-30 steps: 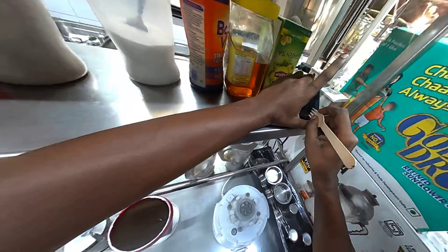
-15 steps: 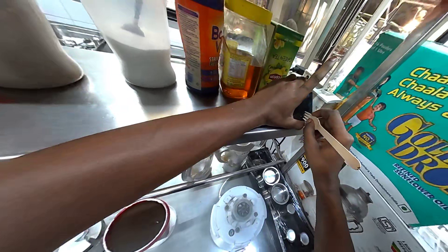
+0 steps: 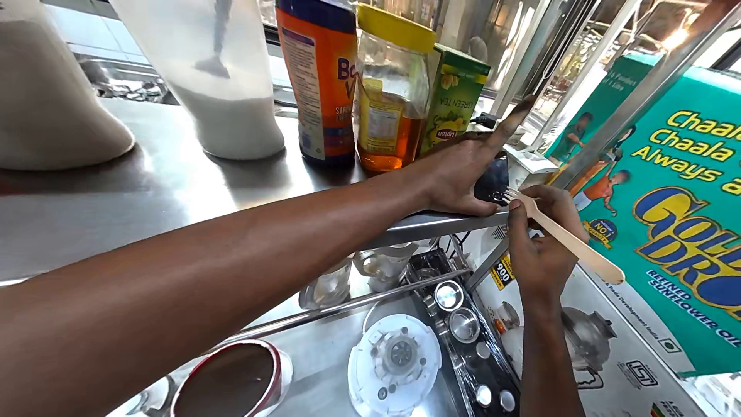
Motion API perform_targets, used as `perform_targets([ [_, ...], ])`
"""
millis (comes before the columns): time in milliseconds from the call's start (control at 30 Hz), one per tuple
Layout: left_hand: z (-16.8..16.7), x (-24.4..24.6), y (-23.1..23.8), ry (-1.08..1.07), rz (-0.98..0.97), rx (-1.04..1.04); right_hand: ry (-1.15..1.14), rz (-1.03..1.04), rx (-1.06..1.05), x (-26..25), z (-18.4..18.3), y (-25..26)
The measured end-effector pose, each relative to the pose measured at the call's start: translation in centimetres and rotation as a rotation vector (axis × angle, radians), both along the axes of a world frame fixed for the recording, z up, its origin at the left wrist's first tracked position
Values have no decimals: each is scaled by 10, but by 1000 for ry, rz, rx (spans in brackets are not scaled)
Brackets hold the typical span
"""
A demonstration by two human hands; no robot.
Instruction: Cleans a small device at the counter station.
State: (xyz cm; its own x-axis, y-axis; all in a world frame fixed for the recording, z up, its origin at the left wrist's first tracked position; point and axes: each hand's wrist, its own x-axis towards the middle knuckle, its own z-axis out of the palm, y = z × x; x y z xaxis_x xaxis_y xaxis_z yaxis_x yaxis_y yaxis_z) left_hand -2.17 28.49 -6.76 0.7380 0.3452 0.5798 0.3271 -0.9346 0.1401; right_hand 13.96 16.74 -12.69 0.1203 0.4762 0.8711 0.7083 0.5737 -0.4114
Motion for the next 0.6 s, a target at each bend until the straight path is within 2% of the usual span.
perform_targets([
  [100, -1, 0, 2, -7, -16, -5, 64, 48, -18, -1, -1, -2],
  [600, -1, 1, 3, -26, -9, 15, -50, -86, -35, -3, -13, -1],
])
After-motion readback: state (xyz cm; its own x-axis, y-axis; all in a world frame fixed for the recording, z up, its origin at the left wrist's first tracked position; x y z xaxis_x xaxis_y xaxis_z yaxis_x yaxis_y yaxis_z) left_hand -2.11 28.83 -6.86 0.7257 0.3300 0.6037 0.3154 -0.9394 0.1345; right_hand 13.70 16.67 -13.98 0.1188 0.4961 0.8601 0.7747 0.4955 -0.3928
